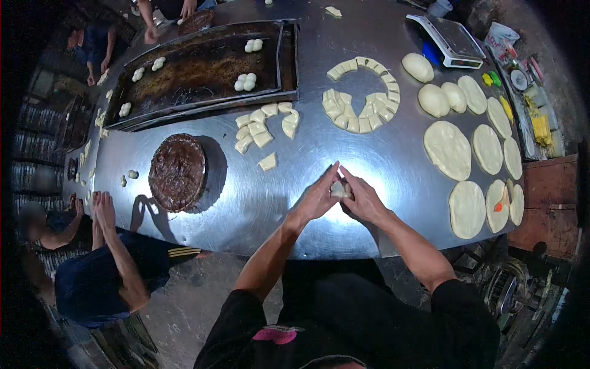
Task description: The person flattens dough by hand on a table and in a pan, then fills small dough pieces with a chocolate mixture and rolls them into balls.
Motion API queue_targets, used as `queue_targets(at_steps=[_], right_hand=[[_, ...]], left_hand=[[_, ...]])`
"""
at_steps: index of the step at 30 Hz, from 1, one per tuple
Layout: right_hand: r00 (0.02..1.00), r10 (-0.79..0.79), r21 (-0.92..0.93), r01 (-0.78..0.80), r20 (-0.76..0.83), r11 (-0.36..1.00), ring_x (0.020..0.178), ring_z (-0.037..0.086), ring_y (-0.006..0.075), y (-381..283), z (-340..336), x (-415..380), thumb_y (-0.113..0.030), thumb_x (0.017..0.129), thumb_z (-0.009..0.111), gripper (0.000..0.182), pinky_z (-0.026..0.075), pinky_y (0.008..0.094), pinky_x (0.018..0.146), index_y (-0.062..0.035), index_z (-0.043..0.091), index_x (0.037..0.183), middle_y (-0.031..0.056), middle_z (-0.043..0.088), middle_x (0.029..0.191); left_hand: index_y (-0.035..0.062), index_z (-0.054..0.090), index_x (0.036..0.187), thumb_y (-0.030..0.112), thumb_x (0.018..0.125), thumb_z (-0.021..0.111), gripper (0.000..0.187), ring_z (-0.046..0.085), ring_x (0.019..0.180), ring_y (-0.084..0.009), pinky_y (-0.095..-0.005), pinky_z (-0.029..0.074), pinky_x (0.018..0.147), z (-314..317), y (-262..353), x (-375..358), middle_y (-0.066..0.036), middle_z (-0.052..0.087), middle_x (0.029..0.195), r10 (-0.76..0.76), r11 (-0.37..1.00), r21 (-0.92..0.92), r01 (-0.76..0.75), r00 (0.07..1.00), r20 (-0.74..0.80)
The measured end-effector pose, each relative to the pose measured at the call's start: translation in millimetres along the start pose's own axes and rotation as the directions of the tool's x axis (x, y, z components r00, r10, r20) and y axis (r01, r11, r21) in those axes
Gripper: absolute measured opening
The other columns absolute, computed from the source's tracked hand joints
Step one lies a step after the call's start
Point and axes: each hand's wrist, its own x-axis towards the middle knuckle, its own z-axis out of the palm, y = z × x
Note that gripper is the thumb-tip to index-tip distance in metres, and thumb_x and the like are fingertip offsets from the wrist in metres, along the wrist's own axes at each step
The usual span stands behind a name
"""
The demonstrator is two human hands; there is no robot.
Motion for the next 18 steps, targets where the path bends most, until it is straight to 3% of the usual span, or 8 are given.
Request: queue_targets(at_steps=[3, 4, 7, 10, 11, 13, 14, 18], right_hand=[[0.931, 0.19, -0.239, -0.117, 0.312, 0.964, 0.112, 0.053, 0.0379, -34, -24, 8, -0.025, 0.08, 0.067, 0.078, 0.045, 0.0439, 0.092, -0.0068, 0.028, 0.145, 0.0229, 0.056, 0.122], [0.969, 0.117, -0.31, -0.045, 0.218, 0.95, 0.12, 0.047, 0.0388, -29, -18, 13, -0.038, 0.081, 0.066, 0.08, 0.039, 0.0489, 0.097, -0.0087, 0.029, 0.146, 0.0222, 0.052, 0.128], [0.982, -0.153, -0.621, 0.187, 0.109, 0.761, 0.136, 0.028, 0.0391, -24, 16, 27, -0.044, 0.086, 0.059, 0.075, 0.022, 0.055, 0.11, -0.0111, 0.028, 0.146, 0.0227, 0.039, 0.142], [0.956, -0.233, -0.58, 0.295, 0.18, 0.76, 0.139, 0.025, 0.0387, 3, 52, 30, -0.047, 0.088, 0.055, 0.069, 0.019, 0.054, 0.113, -0.0119, 0.033, 0.144, 0.0237, 0.038, 0.142], [0.954, -0.233, -0.575, 0.299, 0.188, 0.761, 0.139, 0.025, 0.0387, 3, 43, 30, -0.047, 0.088, 0.055, 0.069, 0.019, 0.054, 0.113, -0.0119, 0.033, 0.144, 0.0237, 0.038, 0.142], [0.941, -0.229, -0.106, 0.261, 0.248, 0.959, 0.138, 0.025, 0.0395, 0, 10, 30, -0.047, 0.088, 0.056, 0.064, 0.021, 0.0523, 0.112, -0.0127, 0.041, 0.141, 0.0217, 0.038, 0.143], [0.862, -0.478, -0.275, 0.507, 0.171, 0.816, 0.13, 0.038, 0.0364, 14, 17, 25, -0.037, 0.086, 0.064, 0.047, 0.031, 0.0476, 0.108, -0.0094, 0.057, 0.123, 0.0172, 0.049, 0.133], [0.751, -0.629, -0.263, 0.66, 0.199, 0.704, 0.105, 0.052, 0.0273, 46, 38, 19, -0.021, 0.08, 0.07, 0.021, 0.042, 0.0398, 0.09, -0.009, 0.063, 0.096, 0.0087, 0.058, 0.102]], left_hand=[[0.0007, 0.022, 0.147, 0.005, 0.077, 0.072, 0.086, 0.039, 0.132, -0.0362, -0.0391, 0.034, 0.108, -10, 23, -24, -0.022, 0.037, 0.144, 0.142, 0.976, 0.189, -0.109, 0.975, -0.169], [-0.0002, 0.024, 0.146, 0.007, 0.078, 0.073, 0.084, 0.03, 0.138, -0.0361, -0.0385, 0.026, 0.114, -25, 19, -36, -0.023, 0.032, 0.148, 0.137, 0.974, 0.21, -0.09, 0.966, -0.22], [0.0088, 0.038, 0.142, 0.008, 0.086, 0.068, 0.064, 0.045, 0.128, -0.0259, -0.0368, 0.049, 0.092, -65, 24, -92, -0.013, 0.041, 0.145, 0.011, 0.993, 0.108, 0.044, 0.885, -0.465], [0.0042, 0.043, 0.139, 0.01, 0.091, 0.061, 0.051, 0.05, 0.123, -0.0246, -0.034, 0.045, 0.096, -81, 46, -167, -0.016, 0.05, 0.135, -0.35, 0.934, -0.153, 0.322, 0.751, -0.559], [-0.0001, 0.042, 0.138, 0.011, 0.092, 0.058, 0.049, 0.051, 0.121, -0.0245, -0.0333, 0.043, 0.098, -80, 30, -199, -0.018, 0.051, 0.133, -0.254, 0.966, -0.114, 0.234, 0.751, -0.609], [-0.0042, 0.043, 0.136, 0.012, 0.093, 0.058, 0.049, 0.053, 0.119, -0.0244, -0.0332, 0.042, 0.1, -67, 34, -251, -0.018, 0.052, 0.132, -0.382, 0.924, -0.295, 0.243, 0.603, -0.701], [-0.0043, 0.045, 0.134, 0.015, 0.093, 0.06, 0.048, 0.055, 0.116, -0.0229, -0.033, 0.043, 0.098, -56, 27, -274, -0.017, 0.055, 0.128, -0.421, 0.906, -0.374, 0.201, 0.527, -0.738], [-0.0015, 0.056, 0.124, 0.025, 0.094, 0.059, 0.04, 0.058, 0.107, -0.0181, -0.0324, 0.046, 0.092, -6, 0, -320, -0.011, 0.062, 0.116, -0.614, 0.782, -0.53, 0.327, 0.257, -0.746]])
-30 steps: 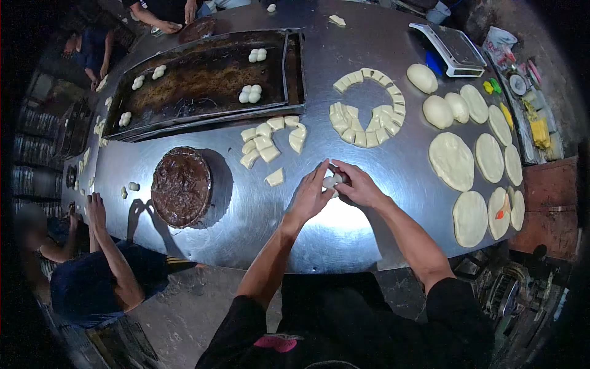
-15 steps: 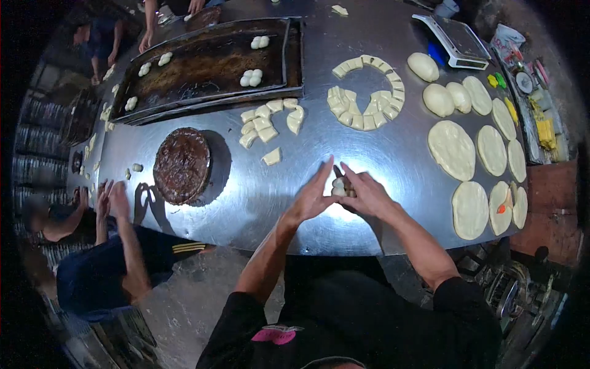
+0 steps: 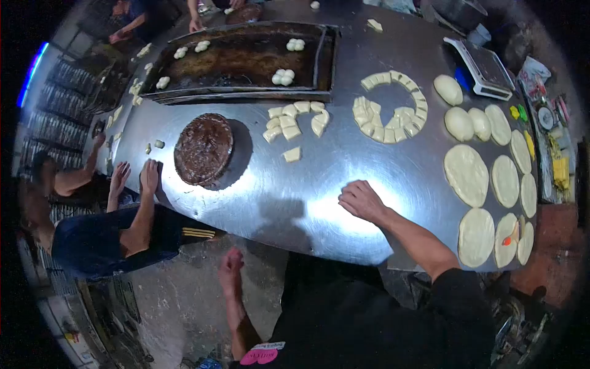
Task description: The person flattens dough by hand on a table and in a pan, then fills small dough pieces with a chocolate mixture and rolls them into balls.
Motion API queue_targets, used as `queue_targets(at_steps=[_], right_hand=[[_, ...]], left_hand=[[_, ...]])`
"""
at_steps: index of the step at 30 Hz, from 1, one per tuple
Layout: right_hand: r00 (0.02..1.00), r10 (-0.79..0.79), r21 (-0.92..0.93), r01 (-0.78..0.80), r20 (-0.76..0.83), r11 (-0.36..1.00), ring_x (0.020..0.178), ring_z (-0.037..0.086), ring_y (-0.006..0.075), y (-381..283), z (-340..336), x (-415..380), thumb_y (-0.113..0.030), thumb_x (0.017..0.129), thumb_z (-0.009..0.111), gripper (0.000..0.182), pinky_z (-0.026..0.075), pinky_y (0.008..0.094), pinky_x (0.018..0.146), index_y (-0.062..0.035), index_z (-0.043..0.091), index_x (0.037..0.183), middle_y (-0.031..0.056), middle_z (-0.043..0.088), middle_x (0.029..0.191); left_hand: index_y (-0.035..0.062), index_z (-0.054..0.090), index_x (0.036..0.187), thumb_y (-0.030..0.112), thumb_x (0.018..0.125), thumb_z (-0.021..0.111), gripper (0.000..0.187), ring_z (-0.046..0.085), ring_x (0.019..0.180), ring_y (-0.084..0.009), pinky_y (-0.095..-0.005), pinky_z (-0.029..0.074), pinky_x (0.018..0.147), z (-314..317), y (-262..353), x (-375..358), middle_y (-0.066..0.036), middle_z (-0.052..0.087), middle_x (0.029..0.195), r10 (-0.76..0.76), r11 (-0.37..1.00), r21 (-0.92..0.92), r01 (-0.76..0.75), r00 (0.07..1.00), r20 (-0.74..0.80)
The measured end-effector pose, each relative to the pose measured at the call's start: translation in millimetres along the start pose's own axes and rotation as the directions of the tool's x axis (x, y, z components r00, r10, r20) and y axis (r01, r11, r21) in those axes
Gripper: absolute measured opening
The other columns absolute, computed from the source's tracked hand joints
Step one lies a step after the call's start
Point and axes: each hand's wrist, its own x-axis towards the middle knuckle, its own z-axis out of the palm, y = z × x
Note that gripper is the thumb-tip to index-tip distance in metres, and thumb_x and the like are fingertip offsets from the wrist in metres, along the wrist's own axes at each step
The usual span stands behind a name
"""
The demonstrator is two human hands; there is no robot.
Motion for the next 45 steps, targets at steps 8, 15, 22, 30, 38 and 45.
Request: queue_targets(at_steps=[8, 15, 22, 30, 38, 45], right_hand=[[0.933, 0.195, -0.149, -0.156, 0.303, 0.976, 0.109, 0.049, 0.0351, -39, -58, 10, -0.014, 0.082, 0.061, 0.029, 0.042, 0.0446, 0.09, -0.0157, 0.061, 0.111, 0.0135, 0.055, 0.118], [0.424, 0.742, 0.633, -0.774, 0.519, -0.001, 0.076, 0.058, 0.0102, -14, -38, 118, -0.017, 0.086, 0.064, 0.02, 0.048, 0.0265, 0.065, -0.0054, 0.063, 0.102, 0.0033, 0.062, 0.088], [0.764, 0.64, 0.489, -0.59, 0.08, 0.643, 0.092, 0.063, 0.0197, 68, 14, 415, -0.022, 0.075, 0.068, 0.034, 0.048, 0.0328, 0.082, -0.0089, 0.065, 0.107, 0.0096, 0.066, 0.098], [0.732, 0.648, -0.171, -0.625, 0.21, 0.762, 0.117, 0.051, 0.0412, 102, 83, 517, -0.05, 0.086, 0.056, 0.057, 0.04, 0.045, 0.101, -0.0121, 0.055, 0.129, 0.025, 0.055, 0.126], [0.728, 0.676, 0.258, -0.636, -0.113, 0.728, 0.103, 0.063, 0.0308, 12, -17, 359, -0.026, 0.087, 0.06, 0.04, 0.049, 0.0386, 0.088, -0.0024, 0.059, 0.12, 0.0178, 0.065, 0.113], [0.46, 0.873, 0.494, -0.804, 0.161, 0.332, 0.086, 0.064, 0.0143, -44, -4, 142, -0.021, 0.09, 0.062, 0.03, 0.05, 0.0287, 0.076, -0.0012, 0.064, 0.113, 0.0096, 0.069, 0.095]], left_hand=[[-0.0011, 0.057, 0.123, 0.022, 0.094, 0.057, 0.037, 0.057, 0.11, -0.0217, -0.0338, 0.043, 0.096, 24, 4, 22, -0.011, 0.063, 0.116, 0.156, 0.988, -0.061, -0.144, 0.94, 0.304], [-0.003, 0.056, 0.123, 0.016, 0.093, 0.058, 0.035, 0.06, 0.107, -0.0189, -0.0319, 0.046, 0.093, -17, 36, 81, -0.013, 0.063, 0.116, 0.18, 0.982, -0.008, -0.189, 0.918, 0.354], [0.0002, 0.058, 0.121, 0.018, 0.092, 0.061, 0.034, 0.06, 0.106, -0.018, -0.0315, 0.047, 0.09, -72, 57, 145, -0.011, 0.065, 0.115, 0.287, 0.945, 0.055, -0.323, 0.897, 0.335], [0.0029, 0.06, 0.119, 0.018, 0.092, 0.06, 0.03, 0.063, 0.105, -0.0203, -0.0329, 0.049, 0.089, -119, 66, 173, -0.013, 0.066, 0.112, 0.155, 0.917, 0.325, -0.231, 0.957, 0.245], [0.0007, 0.063, 0.114, 0.01, 0.089, 0.063, 0.027, 0.065, 0.092, -0.0184, -0.0297, 0.051, 0.083, 33, 113, 200, -0.012, 0.067, 0.104, 0.436, 0.869, -0.062, -0.491, 0.701, 0.565], [0.0039, 0.062, 0.113, -0.003, 0.077, 0.054, 0.038, 0.056, 0.106, -0.0331, -0.0388, 0.046, 0.092, 222, 152, 228, -0.014, 0.062, 0.111, 0.721, 0.076, -0.163, -0.984, -0.058, 0.691]])
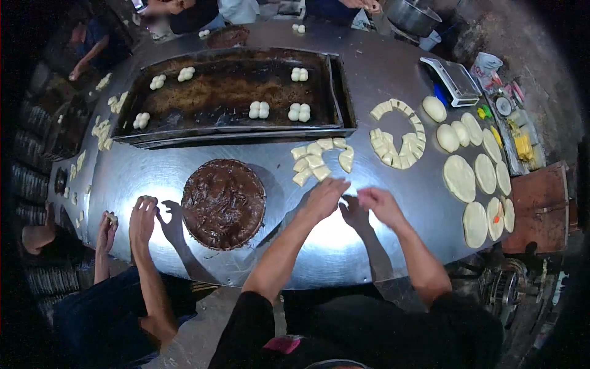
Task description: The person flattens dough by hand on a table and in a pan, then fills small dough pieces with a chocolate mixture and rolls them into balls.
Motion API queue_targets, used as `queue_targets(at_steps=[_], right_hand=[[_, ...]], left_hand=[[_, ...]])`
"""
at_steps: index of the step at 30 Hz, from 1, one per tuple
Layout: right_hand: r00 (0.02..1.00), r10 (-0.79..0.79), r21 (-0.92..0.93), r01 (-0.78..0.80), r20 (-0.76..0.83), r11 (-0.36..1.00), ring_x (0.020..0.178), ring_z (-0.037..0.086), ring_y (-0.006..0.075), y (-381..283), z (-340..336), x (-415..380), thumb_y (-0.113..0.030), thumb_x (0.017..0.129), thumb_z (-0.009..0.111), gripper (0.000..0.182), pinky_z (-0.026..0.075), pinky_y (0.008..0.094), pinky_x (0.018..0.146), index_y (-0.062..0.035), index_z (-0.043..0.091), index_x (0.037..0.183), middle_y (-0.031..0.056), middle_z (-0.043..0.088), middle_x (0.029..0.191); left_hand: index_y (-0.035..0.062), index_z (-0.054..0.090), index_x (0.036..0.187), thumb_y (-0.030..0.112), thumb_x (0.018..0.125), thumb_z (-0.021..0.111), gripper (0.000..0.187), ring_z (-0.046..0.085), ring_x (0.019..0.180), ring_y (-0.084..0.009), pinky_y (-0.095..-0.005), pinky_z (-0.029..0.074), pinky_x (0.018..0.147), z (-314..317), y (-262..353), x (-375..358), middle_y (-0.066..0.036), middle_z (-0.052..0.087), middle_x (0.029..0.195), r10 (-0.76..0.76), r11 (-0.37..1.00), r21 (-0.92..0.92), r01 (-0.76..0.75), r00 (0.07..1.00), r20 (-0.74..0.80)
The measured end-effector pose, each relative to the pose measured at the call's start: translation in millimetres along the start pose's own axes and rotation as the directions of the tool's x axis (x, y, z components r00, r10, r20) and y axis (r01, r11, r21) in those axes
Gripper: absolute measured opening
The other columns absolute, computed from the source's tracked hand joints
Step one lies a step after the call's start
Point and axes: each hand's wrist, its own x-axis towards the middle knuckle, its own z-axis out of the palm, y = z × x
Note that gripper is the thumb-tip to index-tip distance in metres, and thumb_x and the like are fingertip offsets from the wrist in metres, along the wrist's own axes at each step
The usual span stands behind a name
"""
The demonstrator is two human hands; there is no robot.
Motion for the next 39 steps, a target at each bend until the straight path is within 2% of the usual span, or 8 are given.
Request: queue_targets(at_steps=[2, 8, 11, 13, 18, 28, 35, 39], right_hand=[[0.999, -0.017, 0.001, 0.017, -0.027, 1.0, 0.081, 0.062, 0.012, 23, -3, -31, -0.018, 0.09, 0.061, 0.027, 0.049, 0.0262, 0.072, -0.0013, 0.065, 0.111, 0.0069, 0.069, 0.092], [0.997, 0.041, 0.27, -0.056, 0.064, 0.961, 0.085, 0.062, 0.0127, 30, -1, -74, -0.009, 0.092, 0.058, 0.022, 0.05, 0.0246, 0.075, 0.0024, 0.064, 0.11, 0.0076, 0.067, 0.093], [0.994, -0.089, 0.423, 0.055, 0.062, 0.905, 0.09, 0.061, 0.0131, 17, 10, -76, -0.015, 0.092, 0.059, 0.033, 0.047, 0.025, 0.082, 0.0026, 0.058, 0.12, 0.0086, 0.067, 0.1], [0.988, -0.129, 0.472, 0.073, 0.088, 0.879, 0.091, 0.062, 0.0132, 0, 15, -79, -0.014, 0.091, 0.059, 0.034, 0.048, 0.0257, 0.081, 0.0031, 0.058, 0.12, 0.0093, 0.067, 0.1], [0.95, -0.274, 0.277, 0.225, 0.152, 0.934, 0.077, 0.061, 0.0107, -9, -5, -85, -0.01, 0.085, 0.067, 0.023, 0.05, 0.0241, 0.07, 0.0023, 0.064, 0.103, 0.0039, 0.066, 0.088], [0.845, -0.194, 0.638, -0.205, 0.498, 0.742, 0.083, 0.063, 0.016, -36, 2, -91, -0.006, 0.086, 0.065, 0.025, 0.057, 0.0315, 0.078, 0.0008, 0.055, 0.108, 0.0095, 0.063, 0.093], [0.96, -0.018, 0.904, -0.256, 0.279, 0.341, 0.094, 0.059, 0.017, -50, 85, -84, -0.004, 0.088, 0.061, 0.052, 0.049, 0.0296, 0.079, -0.0027, 0.039, 0.136, 0.0102, 0.062, 0.105], [0.952, -0.12, 0.791, -0.159, 0.281, 0.591, 0.089, 0.058, 0.0138, -71, 130, -51, -0.005, 0.089, 0.061, 0.048, 0.048, 0.0287, 0.075, -0.0071, 0.043, 0.133, 0.0063, 0.06, 0.097]], left_hand=[[0.0053, 0.062, 0.113, -0.004, 0.073, 0.055, 0.041, 0.057, 0.102, -0.0319, -0.0404, 0.046, 0.091, -13, 4, 5, -0.013, 0.062, 0.102, -0.073, 0.994, 0.101, 0.04, 0.932, 0.355], [0.0059, 0.062, 0.108, 0.005, 0.078, 0.064, 0.031, 0.059, 0.091, -0.032, -0.0379, 0.048, 0.077, -37, 26, -39, -0.015, 0.06, 0.095, -0.208, 0.856, 0.495, 0.148, 0.976, 0.068], [0.0039, 0.06, 0.109, 0.01, 0.081, 0.067, 0.029, 0.062, 0.077, -0.0252, -0.0332, 0.049, 0.066, -29, 68, -56, -0.012, 0.063, 0.091, -0.498, 0.867, -0.05, 0.496, 0.867, -0.034], [0.0018, 0.06, 0.107, 0.013, 0.084, 0.067, 0.026, 0.061, 0.069, -0.0161, -0.027, 0.048, 0.06, -20, 116, -55, -0.008, 0.065, 0.087, -0.718, 0.46, -0.732, 0.503, 0.695, 0.027], [-0.0002, 0.061, 0.109, 0.008, 0.087, 0.063, 0.024, 0.061, 0.076, -0.0115, -0.0236, 0.051, 0.065, -9, 173, -66, -0.008, 0.066, 0.091, -0.815, 0.316, -0.82, 0.478, 0.579, 0.024], [-0.0005, 0.059, 0.113, 0.006, 0.089, 0.059, 0.025, 0.061, 0.087, -0.0137, -0.0257, 0.05, 0.069, -39, 185, -88, -0.012, 0.064, 0.107, -0.782, 0.317, -0.926, 0.205, 0.609, -0.133], [-0.0009, 0.054, 0.128, 0.021, 0.099, 0.048, 0.037, 0.055, 0.112, -0.0218, -0.0318, 0.047, 0.091, -7, 168, -115, -0.015, 0.054, 0.129, -0.866, 0.375, -0.889, 0.263, 0.442, -0.234], [0.0003, 0.05, 0.132, 0.019, 0.094, 0.054, 0.042, 0.042, 0.129, -0.0375, -0.0392, 0.037, 0.104, -31, 163, -133, -0.025, 0.042, 0.14, -0.782, 0.623, -0.537, 0.569, 0.478, -0.401]])
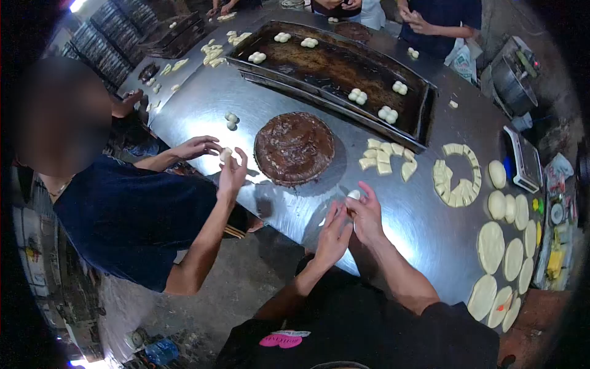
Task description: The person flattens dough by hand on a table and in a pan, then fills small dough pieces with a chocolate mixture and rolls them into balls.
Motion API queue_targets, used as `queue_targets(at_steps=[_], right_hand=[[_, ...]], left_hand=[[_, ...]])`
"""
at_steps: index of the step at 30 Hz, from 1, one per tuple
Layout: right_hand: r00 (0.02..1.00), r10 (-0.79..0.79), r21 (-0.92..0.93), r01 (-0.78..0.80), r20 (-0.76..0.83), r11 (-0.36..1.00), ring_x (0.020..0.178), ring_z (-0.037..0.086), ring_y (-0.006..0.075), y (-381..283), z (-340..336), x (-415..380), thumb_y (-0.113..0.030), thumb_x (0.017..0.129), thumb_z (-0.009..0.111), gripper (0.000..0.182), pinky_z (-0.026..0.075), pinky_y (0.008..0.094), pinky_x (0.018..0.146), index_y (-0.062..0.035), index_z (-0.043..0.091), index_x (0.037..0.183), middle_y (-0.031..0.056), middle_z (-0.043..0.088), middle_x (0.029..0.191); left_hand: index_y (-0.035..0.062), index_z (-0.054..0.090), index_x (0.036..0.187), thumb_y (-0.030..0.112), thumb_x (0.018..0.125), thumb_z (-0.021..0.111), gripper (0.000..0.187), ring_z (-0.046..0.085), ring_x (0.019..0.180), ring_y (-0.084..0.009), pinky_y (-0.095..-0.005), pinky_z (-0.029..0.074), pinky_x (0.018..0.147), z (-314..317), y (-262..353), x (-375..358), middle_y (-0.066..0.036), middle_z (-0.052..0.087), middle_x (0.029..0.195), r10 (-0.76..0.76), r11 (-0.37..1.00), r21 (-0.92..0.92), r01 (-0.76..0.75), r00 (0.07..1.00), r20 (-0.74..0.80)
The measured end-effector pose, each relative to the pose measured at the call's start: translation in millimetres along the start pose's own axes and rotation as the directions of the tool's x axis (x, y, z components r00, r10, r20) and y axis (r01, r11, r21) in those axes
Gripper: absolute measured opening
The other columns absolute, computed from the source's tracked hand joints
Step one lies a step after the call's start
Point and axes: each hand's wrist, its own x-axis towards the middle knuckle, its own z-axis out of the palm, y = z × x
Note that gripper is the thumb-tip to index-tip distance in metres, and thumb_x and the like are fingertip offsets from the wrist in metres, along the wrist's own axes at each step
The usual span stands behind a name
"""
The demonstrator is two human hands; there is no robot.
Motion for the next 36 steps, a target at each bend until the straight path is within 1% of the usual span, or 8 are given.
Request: queue_targets(at_steps=[3, 6, 9, 13, 21, 24, 29, 36], right_hand=[[0.922, -0.277, -0.775, 0.379, 0.269, 0.506, 0.086, 0.06, 0.0178, -16, 35, 54, -0.003, 0.088, 0.056, 0.04, 0.049, 0.0314, 0.073, -0.0058, 0.048, 0.127, 0.0076, 0.061, 0.092], [0.525, -0.354, -0.606, 0.776, 0.774, -0.173, 0.086, 0.062, 0.0258, -13, 51, 113, 0.0, 0.085, 0.052, 0.035, 0.05, 0.0366, 0.072, -0.0057, 0.052, 0.119, 0.0103, 0.061, 0.088], [0.304, -0.022, -0.298, 0.916, 0.952, -0.267, 0.088, 0.062, 0.0337, -19, 68, 132, 0.001, 0.081, 0.051, 0.034, 0.05, 0.0428, 0.071, -0.0074, 0.053, 0.114, 0.0136, 0.063, 0.088], [0.566, 0.428, -0.501, 0.824, 0.704, -0.265, 0.086, 0.062, 0.035, -32, 79, 137, -0.002, 0.077, 0.052, 0.036, 0.05, 0.0442, 0.073, -0.009, 0.053, 0.113, 0.0144, 0.064, 0.088], [0.378, 0.434, -0.298, 0.923, 0.818, -0.243, 0.089, 0.062, 0.0379, -17, 71, 149, -0.001, 0.075, 0.055, 0.042, 0.05, 0.044, 0.074, -0.008, 0.053, 0.117, 0.0185, 0.065, 0.095], [0.587, 0.36, -0.531, 0.81, 0.725, -0.249, 0.086, 0.064, 0.0305, -18, 78, 138, 0.0, 0.078, 0.054, 0.039, 0.051, 0.041, 0.073, -0.0072, 0.056, 0.116, 0.0155, 0.066, 0.09], [0.709, 0.589, -0.522, -0.358, 0.388, 0.774, 0.083, 0.063, 0.0125, -35, 71, 90, 0.005, 0.081, 0.052, 0.039, 0.054, 0.0255, 0.065, -0.0011, 0.054, 0.12, 0.0053, 0.063, 0.093], [0.871, 0.434, -0.108, -0.42, 0.229, 0.901, 0.1, 0.062, 0.0231, -52, 12, 0, 0.004, 0.086, 0.049, 0.037, 0.053, 0.0359, 0.091, 0.0048, 0.051, 0.123, 0.0149, 0.059, 0.113]], left_hand=[[0.0051, 0.056, 0.127, 0.014, 0.089, 0.06, 0.039, 0.044, 0.129, -0.0373, -0.0392, 0.041, 0.101, -42, -15, 5, -0.024, 0.041, 0.142, 0.002, 0.997, 0.075, -0.003, 1.0, 0.01], [0.0025, 0.06, 0.119, 0.012, 0.089, 0.061, 0.032, 0.055, 0.117, -0.0329, -0.0356, 0.049, 0.089, -84, -31, 9, -0.021, 0.052, 0.132, -0.087, 0.996, -0.006, 0.086, 0.996, -0.034], [0.0005, 0.061, 0.114, 0.011, 0.089, 0.061, 0.027, 0.062, 0.105, -0.0285, -0.0327, 0.052, 0.083, -123, -43, 10, -0.019, 0.058, 0.122, -0.111, 0.993, 0.04, 0.114, 0.992, -0.067], [-0.0004, 0.062, 0.114, 0.007, 0.09, 0.059, 0.025, 0.064, 0.096, -0.0217, -0.0289, 0.052, 0.077, -156, -57, 0, -0.016, 0.064, 0.112, -0.165, 0.986, -0.028, 0.162, 0.978, -0.131], [0.0008, 0.062, 0.117, 0.013, 0.094, 0.056, 0.026, 0.062, 0.097, -0.0179, -0.0284, 0.049, 0.083, -139, -66, 11, -0.012, 0.064, 0.11, -0.3, 0.945, -0.155, 0.287, 0.951, -0.069], [-0.0008, 0.058, 0.12, 0.014, 0.096, 0.053, 0.029, 0.061, 0.102, -0.0206, -0.0334, 0.05, 0.087, -104, -56, 24, -0.013, 0.061, 0.116, -0.384, 0.818, -0.454, 0.354, 0.923, 0.027], [-0.0033, 0.052, 0.122, 0.012, 0.097, 0.049, 0.029, 0.059, 0.107, -0.0244, -0.043, 0.05, 0.092, -67, -21, 42, -0.014, 0.058, 0.119, -0.511, 0.332, -0.885, 0.325, 0.851, 0.121], [-0.0004, 0.057, 0.107, 0.007, 0.093, 0.056, 0.016, 0.061, 0.094, -0.0174, -0.0316, 0.052, 0.08, -40, 2, 15, -0.009, 0.061, 0.101, -0.369, 0.477, -0.859, 0.183, 0.929, -0.007]])
